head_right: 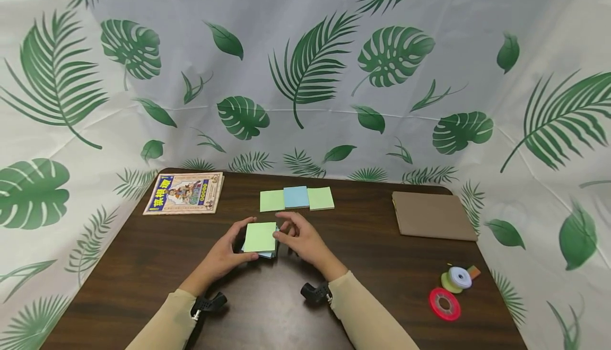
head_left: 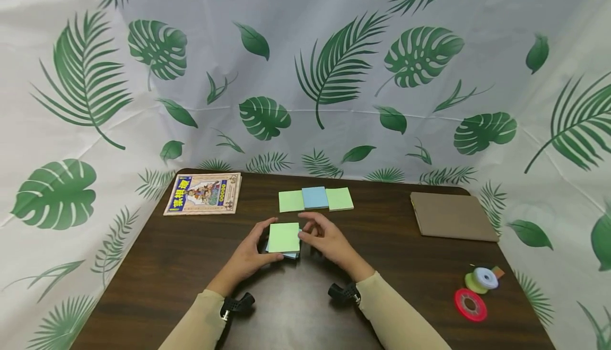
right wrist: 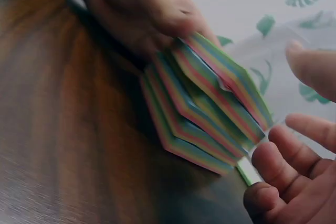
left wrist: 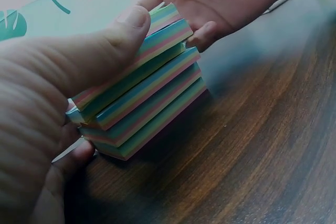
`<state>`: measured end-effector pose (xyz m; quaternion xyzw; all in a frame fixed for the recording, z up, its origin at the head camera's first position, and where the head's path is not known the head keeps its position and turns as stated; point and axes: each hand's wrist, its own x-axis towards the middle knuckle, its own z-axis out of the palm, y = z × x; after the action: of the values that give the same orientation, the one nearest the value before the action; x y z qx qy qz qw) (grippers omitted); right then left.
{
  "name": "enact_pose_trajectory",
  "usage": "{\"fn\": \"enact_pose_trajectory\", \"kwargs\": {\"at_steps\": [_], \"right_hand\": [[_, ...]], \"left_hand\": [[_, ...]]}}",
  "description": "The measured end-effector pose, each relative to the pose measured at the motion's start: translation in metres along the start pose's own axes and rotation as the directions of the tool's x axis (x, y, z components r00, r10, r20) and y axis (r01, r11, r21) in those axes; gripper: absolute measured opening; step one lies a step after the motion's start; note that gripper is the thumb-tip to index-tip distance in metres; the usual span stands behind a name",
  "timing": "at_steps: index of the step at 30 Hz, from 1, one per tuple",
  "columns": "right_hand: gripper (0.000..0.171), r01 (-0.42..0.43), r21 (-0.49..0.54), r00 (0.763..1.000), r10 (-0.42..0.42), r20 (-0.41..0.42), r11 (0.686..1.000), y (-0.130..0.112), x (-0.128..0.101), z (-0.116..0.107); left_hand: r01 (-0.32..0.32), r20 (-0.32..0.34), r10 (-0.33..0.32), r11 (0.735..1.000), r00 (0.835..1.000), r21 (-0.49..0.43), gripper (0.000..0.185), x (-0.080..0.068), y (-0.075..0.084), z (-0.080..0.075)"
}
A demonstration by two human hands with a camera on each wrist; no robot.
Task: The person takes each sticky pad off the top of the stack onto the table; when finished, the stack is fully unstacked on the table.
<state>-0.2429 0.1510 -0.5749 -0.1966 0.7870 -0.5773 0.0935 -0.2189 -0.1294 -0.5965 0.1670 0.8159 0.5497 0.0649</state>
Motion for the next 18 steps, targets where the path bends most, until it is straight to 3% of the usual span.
{"fn": "enact_pose_trajectory", "kwargs": {"at_steps": [3, 9, 18], "right_hand": [[0.069, 0.016, -0.031, 0.998, -0.014, 0.053, 0.999, -0.002, -0.003, 0.006], [0.085, 0.033, -0.020, 0.997, -0.031, 0.072, 0.999, 0.002, -0.004, 0.012], [0.079, 0.046, -0.017, 0.995, -0.044, 0.089, 0.999, 0.014, -0.006, 0.015]], "left_hand": [[-0.006, 0.005, 0.006, 1.000, 1.000, 0.000, 0.096, 0.000, 0.000, -0.001], [-0.015, 0.012, 0.015, 1.000, 1.000, -0.006, 0.098, 0.001, -0.001, -0.001], [-0.040, 0.016, 0.040, 0.999, 0.999, 0.019, 0.098, 0.001, -0.002, -0.001]]}}
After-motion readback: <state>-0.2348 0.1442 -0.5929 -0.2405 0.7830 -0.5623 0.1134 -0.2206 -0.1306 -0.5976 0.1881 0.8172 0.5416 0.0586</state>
